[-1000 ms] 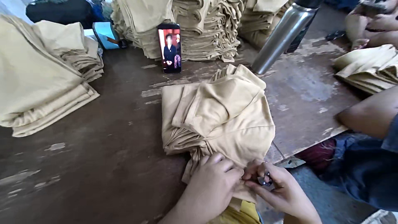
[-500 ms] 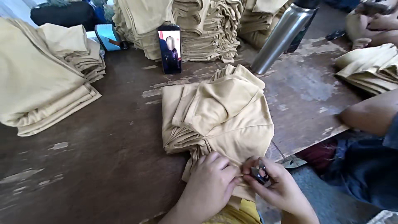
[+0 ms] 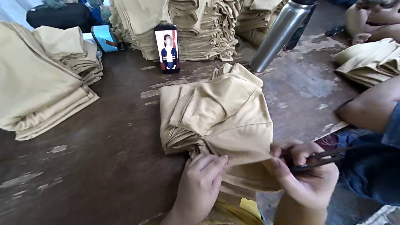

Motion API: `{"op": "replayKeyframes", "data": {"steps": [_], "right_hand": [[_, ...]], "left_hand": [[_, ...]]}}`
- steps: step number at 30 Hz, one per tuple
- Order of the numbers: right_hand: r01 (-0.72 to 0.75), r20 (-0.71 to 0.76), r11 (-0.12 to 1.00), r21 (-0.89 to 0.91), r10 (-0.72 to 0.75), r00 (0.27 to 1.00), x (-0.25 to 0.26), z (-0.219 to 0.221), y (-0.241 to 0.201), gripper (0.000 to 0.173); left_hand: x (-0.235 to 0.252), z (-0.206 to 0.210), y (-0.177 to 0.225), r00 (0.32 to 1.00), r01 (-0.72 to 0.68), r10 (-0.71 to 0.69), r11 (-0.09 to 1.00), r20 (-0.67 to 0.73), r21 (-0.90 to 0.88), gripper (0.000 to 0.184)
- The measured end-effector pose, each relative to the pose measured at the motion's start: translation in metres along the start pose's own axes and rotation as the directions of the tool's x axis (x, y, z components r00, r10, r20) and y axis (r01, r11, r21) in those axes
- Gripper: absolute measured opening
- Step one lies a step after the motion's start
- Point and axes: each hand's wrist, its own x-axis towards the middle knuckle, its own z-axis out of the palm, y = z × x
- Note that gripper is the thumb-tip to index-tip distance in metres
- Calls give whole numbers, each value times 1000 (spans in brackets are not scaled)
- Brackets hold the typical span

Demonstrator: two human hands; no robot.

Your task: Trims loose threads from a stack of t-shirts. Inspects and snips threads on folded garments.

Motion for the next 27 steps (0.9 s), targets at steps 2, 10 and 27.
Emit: {"op": "replayKeyframes", "data": {"steps": [2,10,27], "right_hand": [[8,-54,992,-123,-14,998,5,17,12,11],[15,22,994,-112,-13,1000,-10,56,37,17],[54,-31,998,-25,-54,998,-32,68,-18,25]], "left_hand": [[1,3,-1,997,64,-68,988,-23,-144,23],[3,-12,2,915,354,-389,641,110,-682,37],[-21,5,-3,988,96,-144,852,-53,-515,31]]}}
